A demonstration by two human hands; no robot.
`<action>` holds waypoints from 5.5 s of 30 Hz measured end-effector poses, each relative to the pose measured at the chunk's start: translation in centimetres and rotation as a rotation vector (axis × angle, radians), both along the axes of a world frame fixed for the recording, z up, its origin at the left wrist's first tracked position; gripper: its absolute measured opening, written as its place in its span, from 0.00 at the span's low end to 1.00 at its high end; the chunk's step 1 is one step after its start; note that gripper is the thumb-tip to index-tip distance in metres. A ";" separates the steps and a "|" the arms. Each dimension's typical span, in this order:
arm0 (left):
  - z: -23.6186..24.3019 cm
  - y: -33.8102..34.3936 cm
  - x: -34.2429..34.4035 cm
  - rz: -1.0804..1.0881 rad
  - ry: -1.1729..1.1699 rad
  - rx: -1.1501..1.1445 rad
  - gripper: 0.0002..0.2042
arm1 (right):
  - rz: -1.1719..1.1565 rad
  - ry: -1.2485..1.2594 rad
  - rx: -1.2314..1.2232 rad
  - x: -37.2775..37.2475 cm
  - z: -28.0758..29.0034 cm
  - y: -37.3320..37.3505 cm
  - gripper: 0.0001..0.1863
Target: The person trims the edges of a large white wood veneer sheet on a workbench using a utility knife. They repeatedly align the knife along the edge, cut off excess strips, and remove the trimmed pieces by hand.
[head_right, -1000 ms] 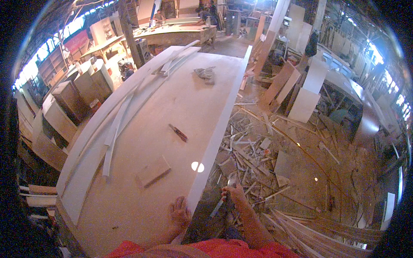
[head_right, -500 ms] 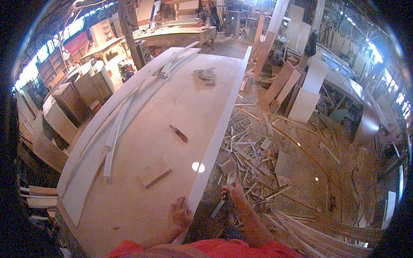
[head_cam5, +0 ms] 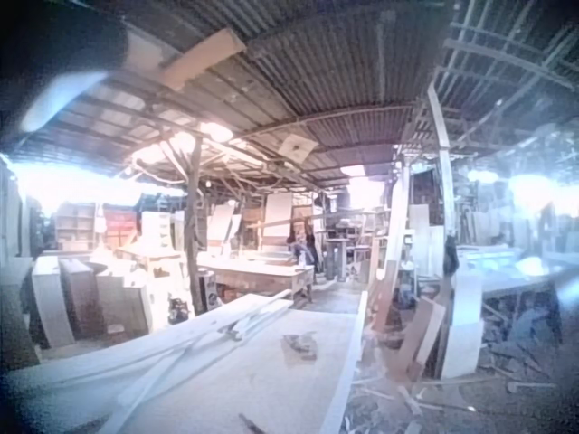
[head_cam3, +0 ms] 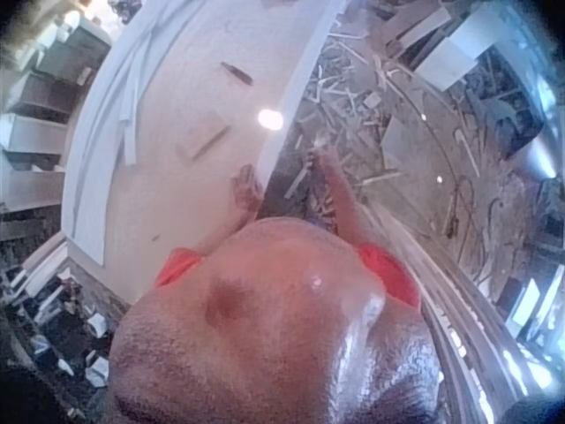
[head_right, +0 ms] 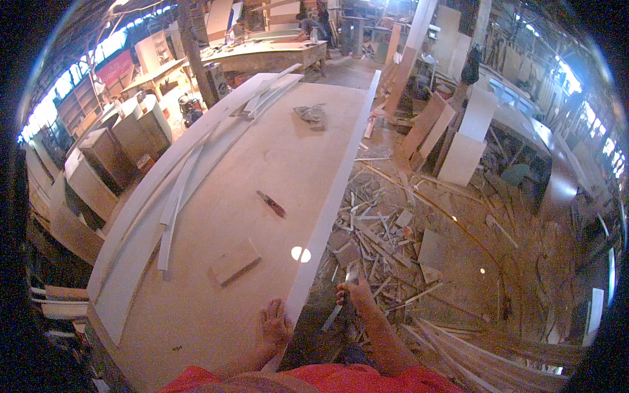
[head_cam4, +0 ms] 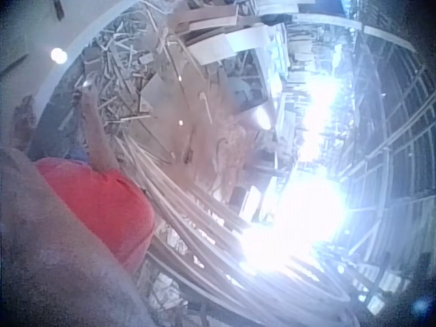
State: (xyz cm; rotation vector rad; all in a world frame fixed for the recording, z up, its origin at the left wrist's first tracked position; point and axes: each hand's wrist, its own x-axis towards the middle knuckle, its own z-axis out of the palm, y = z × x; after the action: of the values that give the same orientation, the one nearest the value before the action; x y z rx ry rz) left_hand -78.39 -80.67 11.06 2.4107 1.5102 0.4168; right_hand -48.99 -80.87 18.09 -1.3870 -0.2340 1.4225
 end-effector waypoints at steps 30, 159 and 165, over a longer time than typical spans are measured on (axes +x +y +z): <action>-0.6 0.1 -0.1 -0.002 -0.018 -0.033 0.28 | -0.024 -0.012 0.012 -0.2 -1.8 0.1 0.13; -1.9 1.1 -1.0 -0.035 -0.098 -0.160 0.27 | -0.263 -0.747 -0.033 -18.2 -10.2 2.5 0.29; -2.5 1.1 -1.0 -0.041 -0.122 -0.124 0.26 | -0.231 -0.866 0.024 -19.4 -9.7 0.2 0.28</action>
State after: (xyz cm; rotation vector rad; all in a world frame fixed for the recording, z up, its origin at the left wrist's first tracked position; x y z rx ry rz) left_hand -79.37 -79.53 8.58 2.2735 1.3906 0.4397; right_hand -68.41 -80.70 8.43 -1.8734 -0.6157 0.5604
